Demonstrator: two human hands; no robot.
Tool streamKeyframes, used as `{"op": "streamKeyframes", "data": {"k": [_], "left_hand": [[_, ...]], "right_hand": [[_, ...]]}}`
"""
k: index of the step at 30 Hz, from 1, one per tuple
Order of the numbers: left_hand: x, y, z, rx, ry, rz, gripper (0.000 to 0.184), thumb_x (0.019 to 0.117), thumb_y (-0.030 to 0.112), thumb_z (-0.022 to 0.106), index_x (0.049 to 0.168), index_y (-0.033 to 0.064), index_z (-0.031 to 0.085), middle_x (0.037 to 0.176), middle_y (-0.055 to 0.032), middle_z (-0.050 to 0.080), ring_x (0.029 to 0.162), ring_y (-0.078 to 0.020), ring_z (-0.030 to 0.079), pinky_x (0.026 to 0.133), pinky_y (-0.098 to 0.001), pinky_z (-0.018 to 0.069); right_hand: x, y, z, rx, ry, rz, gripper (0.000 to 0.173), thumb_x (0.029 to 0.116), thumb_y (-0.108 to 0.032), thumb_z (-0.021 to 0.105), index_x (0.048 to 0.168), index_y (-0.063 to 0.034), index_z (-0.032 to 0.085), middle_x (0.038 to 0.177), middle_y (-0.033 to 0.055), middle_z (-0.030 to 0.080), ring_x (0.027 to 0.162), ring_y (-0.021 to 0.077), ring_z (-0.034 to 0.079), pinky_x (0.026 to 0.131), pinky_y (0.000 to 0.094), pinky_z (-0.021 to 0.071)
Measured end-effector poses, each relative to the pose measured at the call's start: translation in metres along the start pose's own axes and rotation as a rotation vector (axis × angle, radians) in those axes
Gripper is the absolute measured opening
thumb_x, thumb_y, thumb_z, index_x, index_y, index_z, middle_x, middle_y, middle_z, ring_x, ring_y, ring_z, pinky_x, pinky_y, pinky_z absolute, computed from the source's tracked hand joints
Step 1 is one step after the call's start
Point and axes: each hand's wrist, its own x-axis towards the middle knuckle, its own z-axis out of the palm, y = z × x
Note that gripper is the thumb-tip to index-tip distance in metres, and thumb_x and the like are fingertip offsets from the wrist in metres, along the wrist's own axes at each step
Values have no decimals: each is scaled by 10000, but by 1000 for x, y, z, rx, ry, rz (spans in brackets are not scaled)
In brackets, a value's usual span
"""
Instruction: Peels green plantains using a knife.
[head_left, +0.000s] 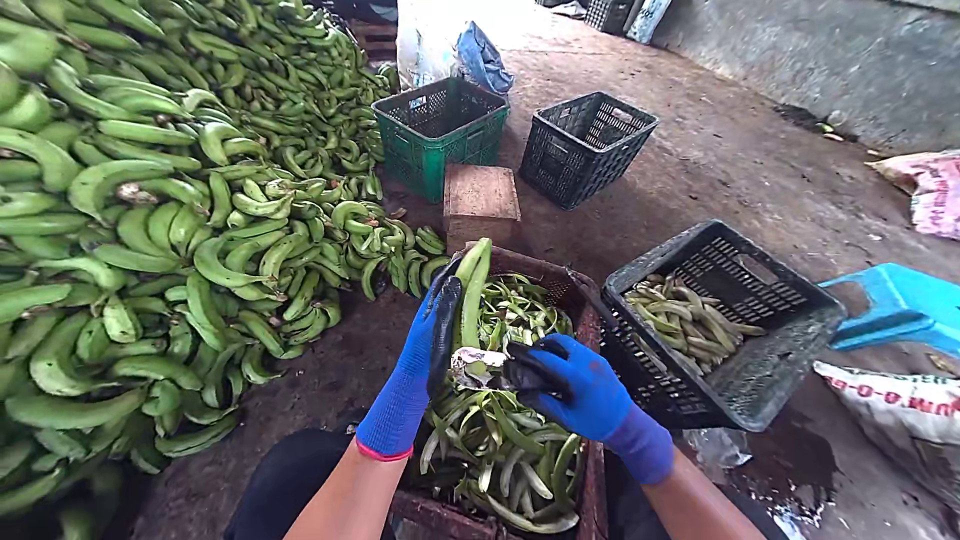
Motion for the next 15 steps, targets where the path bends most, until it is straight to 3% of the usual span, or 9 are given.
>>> {"op": "streamKeyframes", "data": {"k": [1, 4, 6, 9, 11, 14, 15], "left_hand": [[-4, -2, 2, 28, -32, -6, 459, 1109, 229, 284, 1538, 95, 376, 1369, -65, 576, 1124, -44, 596, 958, -225, 495], [-18, -4, 12, 109, -68, -19, 428, 1102, 155, 289, 1480, -3, 412, 1271, -71, 601, 1066, -5, 595, 938, -183, 493], [-20, 0, 16, 75, -130, -66, 423, 1109, 179, 288, 1476, 25, 431, 1262, -43, 615, 1067, 4, 604, 933, -177, 503], [-16, 3, 12, -2, -235, -133, 406, 1091, 214, 337, 1453, 70, 452, 1146, -12, 655, 956, -21, 650, 834, -190, 557], [-9, 4, 7, 50, -153, -128, 401, 1078, 216, 386, 1442, 66, 461, 1056, -38, 666, 847, -55, 663, 750, -219, 576], [-1, 9, 4, 236, 79, -37, 428, 1098, 187, 368, 1494, 33, 420, 1263, -131, 611, 1018, -88, 619, 897, -267, 510], [-1, 8, 5, 252, 114, -16, 426, 1102, 194, 348, 1494, 41, 414, 1240, -117, 608, 988, -68, 621, 871, -245, 517]], "right_hand": [[4, -1, 0, -48, 11, 7, 491, 844, -402, 711, 1231, -102, 738, 1133, 233, 705, 991, 407, 701, 813, 570, 577], [25, 9, -11, -165, 76, 186, 460, 870, -314, 725, 1292, -130, 715, 1152, 257, 693, 1020, 463, 682, 832, 638, 549], [36, 20, -23, -170, 78, 394, 519, 924, -250, 707, 1429, -175, 615, 1220, 273, 649, 1077, 481, 645, 860, 657, 519], [40, 35, -39, -79, 51, 619, 536, 1012, -166, 610, 1532, -135, 481, 1371, 289, 576, 1226, 479, 585, 989, 684, 449], [27, 36, -41, -50, 24, 521, 550, 967, -141, 650, 1501, -122, 520, 1328, 269, 604, 1193, 456, 608, 967, 664, 478], [7, 19, -27, 63, -94, 179, 554, 860, -260, 697, 1397, -136, 643, 1211, 221, 678, 1053, 400, 678, 863, 604, 546], [7, 12, -21, 87, -140, 111, 547, 867, -320, 700, 1380, -133, 658, 1199, 224, 685, 1045, 402, 684, 858, 597, 549]]}}
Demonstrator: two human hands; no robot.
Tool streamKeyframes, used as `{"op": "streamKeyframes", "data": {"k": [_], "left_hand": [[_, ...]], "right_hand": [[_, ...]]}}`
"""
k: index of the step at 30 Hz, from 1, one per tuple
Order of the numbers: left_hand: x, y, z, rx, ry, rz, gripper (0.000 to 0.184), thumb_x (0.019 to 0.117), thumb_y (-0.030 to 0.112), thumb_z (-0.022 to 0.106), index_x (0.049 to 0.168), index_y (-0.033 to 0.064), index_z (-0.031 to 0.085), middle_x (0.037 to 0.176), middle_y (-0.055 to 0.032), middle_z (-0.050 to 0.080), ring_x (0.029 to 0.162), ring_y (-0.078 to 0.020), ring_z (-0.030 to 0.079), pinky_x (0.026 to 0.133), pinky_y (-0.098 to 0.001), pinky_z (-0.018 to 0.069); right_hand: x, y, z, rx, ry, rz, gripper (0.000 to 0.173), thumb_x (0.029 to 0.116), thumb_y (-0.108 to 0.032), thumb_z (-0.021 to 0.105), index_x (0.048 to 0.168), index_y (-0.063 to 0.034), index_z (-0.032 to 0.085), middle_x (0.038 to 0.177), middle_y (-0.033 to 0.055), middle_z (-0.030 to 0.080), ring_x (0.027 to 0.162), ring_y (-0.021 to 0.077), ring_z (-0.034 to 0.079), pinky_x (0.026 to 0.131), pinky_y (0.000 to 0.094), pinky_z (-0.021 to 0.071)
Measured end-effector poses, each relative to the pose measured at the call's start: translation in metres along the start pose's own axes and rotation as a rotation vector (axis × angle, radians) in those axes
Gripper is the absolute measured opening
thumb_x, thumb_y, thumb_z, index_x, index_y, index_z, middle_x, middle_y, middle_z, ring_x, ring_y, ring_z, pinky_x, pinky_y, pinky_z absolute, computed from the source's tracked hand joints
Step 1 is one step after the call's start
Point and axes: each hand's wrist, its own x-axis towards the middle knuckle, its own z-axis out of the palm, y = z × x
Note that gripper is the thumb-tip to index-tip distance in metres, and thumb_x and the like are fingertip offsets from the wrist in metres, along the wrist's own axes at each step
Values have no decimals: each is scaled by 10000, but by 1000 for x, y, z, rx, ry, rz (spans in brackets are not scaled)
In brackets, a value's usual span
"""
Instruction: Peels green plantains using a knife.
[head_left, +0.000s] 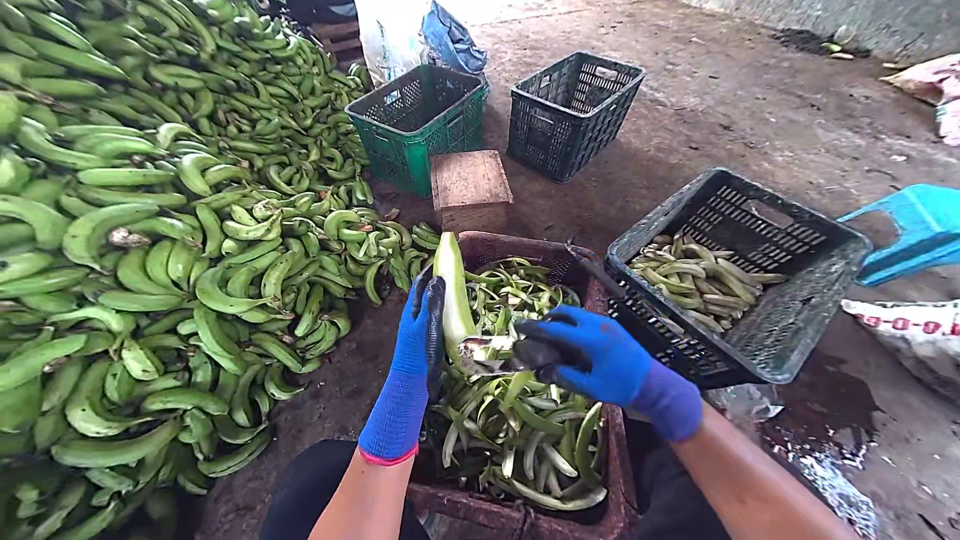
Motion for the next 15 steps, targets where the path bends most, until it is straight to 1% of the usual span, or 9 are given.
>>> {"op": "streamKeyframes", "data": {"k": [1, 2, 4, 5, 6, 8, 10, 13, 15], "left_hand": [[-3, -1, 2, -11, -14, 14, 428, 1102, 188, 329, 1497, 40, 402, 1215, -100, 610, 958, -50, 621, 847, -226, 522], [-8, -2, 3, -4, -71, 28, 438, 1097, 174, 309, 1505, 29, 380, 1224, -88, 603, 969, -26, 612, 860, -204, 515], [-17, -2, 4, 66, -200, 30, 444, 1088, 134, 303, 1498, -28, 361, 1252, -111, 586, 1011, -1, 586, 901, -177, 484], [-20, -1, 4, 117, -255, 18, 456, 1087, 148, 310, 1505, -26, 367, 1293, -130, 586, 1046, -13, 590, 929, -191, 481], [-22, 0, 4, 160, -295, 7, 463, 1087, 172, 320, 1510, -5, 386, 1301, -128, 596, 1046, -24, 603, 927, -207, 491], [-21, 0, 3, 159, -320, -16, 462, 1080, 178, 313, 1498, 4, 402, 1256, -108, 612, 1003, -22, 613, 891, -204, 508], [-14, -8, 2, 85, -229, -10, 452, 1079, 147, 301, 1492, -11, 394, 1227, -120, 609, 984, -43, 614, 876, -218, 510], [-1, -13, 4, -24, 22, 40, 457, 1102, 174, 294, 1527, 16, 349, 1317, -139, 574, 1074, -66, 590, 936, -241, 485], [2, -8, 11, -76, 138, 86, 454, 1111, 183, 324, 1539, 34, 330, 1324, -117, 567, 1080, -28, 587, 937, -202, 479]], "right_hand": [[3, -3, 4, 6, -40, -5, 538, 886, -328, 700, 1384, -131, 653, 1215, 237, 677, 1075, 417, 672, 889, 607, 536], [10, -2, 5, -14, -42, 19, 519, 902, -310, 711, 1388, -141, 652, 1229, 241, 670, 1108, 428, 658, 920, 620, 522], [24, 8, -2, -103, 78, 86, 507, 882, -241, 747, 1376, -163, 665, 1205, 253, 671, 1098, 452, 648, 902, 639, 515], [30, 14, -10, -138, 139, 145, 538, 875, -200, 760, 1400, -171, 644, 1211, 269, 658, 1086, 473, 639, 883, 658, 507], [34, 20, -17, -167, 178, 217, 559, 898, -186, 747, 1439, -190, 605, 1235, 270, 639, 1094, 474, 631, 887, 662, 503], [36, 26, -24, -189, 233, 314, 567, 943, -170, 704, 1488, -196, 551, 1277, 274, 616, 1110, 475, 627, 894, 668, 495], [29, 21, -20, -136, 212, 304, 578, 920, -164, 718, 1476, -178, 561, 1275, 270, 617, 1127, 466, 621, 912, 662, 495], [10, 6, 4, -64, 90, 29, 564, 844, -279, 739, 1388, -162, 654, 1193, 229, 674, 1078, 416, 658, 894, 611, 533], [8, -3, 13, -57, 27, -97, 529, 862, -343, 732, 1355, -159, 678, 1176, 230, 690, 1062, 419, 675, 878, 600, 543]]}}
